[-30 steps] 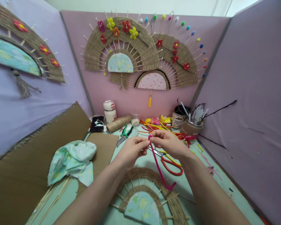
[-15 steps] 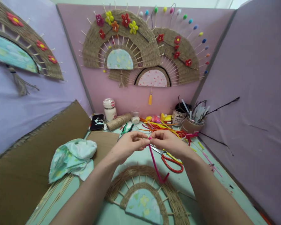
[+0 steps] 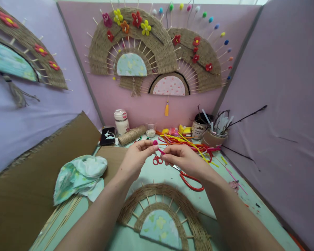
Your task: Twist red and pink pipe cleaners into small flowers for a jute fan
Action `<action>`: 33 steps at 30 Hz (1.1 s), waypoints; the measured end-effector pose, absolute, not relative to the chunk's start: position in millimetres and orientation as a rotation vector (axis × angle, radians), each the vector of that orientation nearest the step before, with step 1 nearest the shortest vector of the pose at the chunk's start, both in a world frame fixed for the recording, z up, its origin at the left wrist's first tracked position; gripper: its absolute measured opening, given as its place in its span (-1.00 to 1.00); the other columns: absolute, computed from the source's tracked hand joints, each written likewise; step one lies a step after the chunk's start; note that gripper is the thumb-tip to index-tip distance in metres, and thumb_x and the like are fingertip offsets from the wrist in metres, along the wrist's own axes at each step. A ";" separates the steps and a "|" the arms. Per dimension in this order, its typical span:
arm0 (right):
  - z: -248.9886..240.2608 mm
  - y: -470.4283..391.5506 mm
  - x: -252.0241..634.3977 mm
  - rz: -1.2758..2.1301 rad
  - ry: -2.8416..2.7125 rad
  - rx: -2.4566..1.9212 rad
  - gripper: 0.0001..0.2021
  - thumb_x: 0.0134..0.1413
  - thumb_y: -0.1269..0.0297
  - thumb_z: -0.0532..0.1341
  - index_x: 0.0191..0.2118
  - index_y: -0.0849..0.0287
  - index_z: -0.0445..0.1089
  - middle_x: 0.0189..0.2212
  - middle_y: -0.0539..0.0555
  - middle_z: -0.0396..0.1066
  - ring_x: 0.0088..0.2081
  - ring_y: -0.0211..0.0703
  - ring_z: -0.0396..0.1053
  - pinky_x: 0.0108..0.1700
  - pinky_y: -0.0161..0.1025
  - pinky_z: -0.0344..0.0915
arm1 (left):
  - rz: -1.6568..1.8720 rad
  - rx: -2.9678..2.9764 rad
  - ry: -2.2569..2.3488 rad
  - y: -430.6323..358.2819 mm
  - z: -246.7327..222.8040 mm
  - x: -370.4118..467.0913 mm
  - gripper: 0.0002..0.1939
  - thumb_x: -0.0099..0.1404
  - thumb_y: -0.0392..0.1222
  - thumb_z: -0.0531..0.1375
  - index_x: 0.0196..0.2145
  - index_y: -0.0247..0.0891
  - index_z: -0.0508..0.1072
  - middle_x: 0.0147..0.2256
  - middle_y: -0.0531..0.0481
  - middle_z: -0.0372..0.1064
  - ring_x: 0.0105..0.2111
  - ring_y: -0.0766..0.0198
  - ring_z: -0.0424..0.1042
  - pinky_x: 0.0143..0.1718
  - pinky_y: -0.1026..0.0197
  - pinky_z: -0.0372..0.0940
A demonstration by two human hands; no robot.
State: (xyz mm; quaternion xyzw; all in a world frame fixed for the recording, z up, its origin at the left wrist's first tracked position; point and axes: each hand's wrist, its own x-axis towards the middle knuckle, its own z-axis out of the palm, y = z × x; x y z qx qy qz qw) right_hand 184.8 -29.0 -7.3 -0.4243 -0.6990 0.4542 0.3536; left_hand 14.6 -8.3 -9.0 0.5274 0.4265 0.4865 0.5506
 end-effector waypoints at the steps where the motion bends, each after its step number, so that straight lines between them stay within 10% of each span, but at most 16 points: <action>1: -5.6 -30.8 184.4 1.104 -1.819 -1.117 -0.80 0.07 0.19 0.16 -0.44 0.21 0.38 -0.53 0.00 0.36 -0.49 -0.29 0.23 -0.42 -0.32 0.12 | 1.126 1.230 0.989 -8.1 -9.3 13.8 -0.68 -0.05 -0.06 0.33 -0.36 -0.31 0.47 -0.47 0.04 0.39 -0.50 0.41 0.26 -0.44 0.31 0.14; 13: 0.4 -31.5 195.4 0.546 -2.030 -1.151 -0.86 0.10 0.27 0.16 -0.35 0.11 0.47 -0.40 0.04 0.46 -0.36 -0.18 0.34 -0.31 -0.27 0.15 | 0.866 1.413 1.000 -5.9 -11.3 4.8 -0.75 0.03 -0.03 0.27 -0.54 -0.31 0.49 -0.54 0.03 0.33 -0.48 0.36 0.24 -0.42 0.29 0.10; 33: -5.0 -21.7 201.0 0.699 -2.073 -1.167 -0.79 0.15 0.24 0.09 -0.37 0.20 0.42 -0.51 -0.02 0.34 -0.45 -0.29 0.22 -0.40 -0.36 0.12 | 0.930 0.915 0.712 -8.5 -9.6 11.5 -0.74 0.07 -0.15 0.30 -0.27 -0.32 0.54 -0.47 0.04 0.27 -0.47 0.45 0.23 -0.41 0.35 0.19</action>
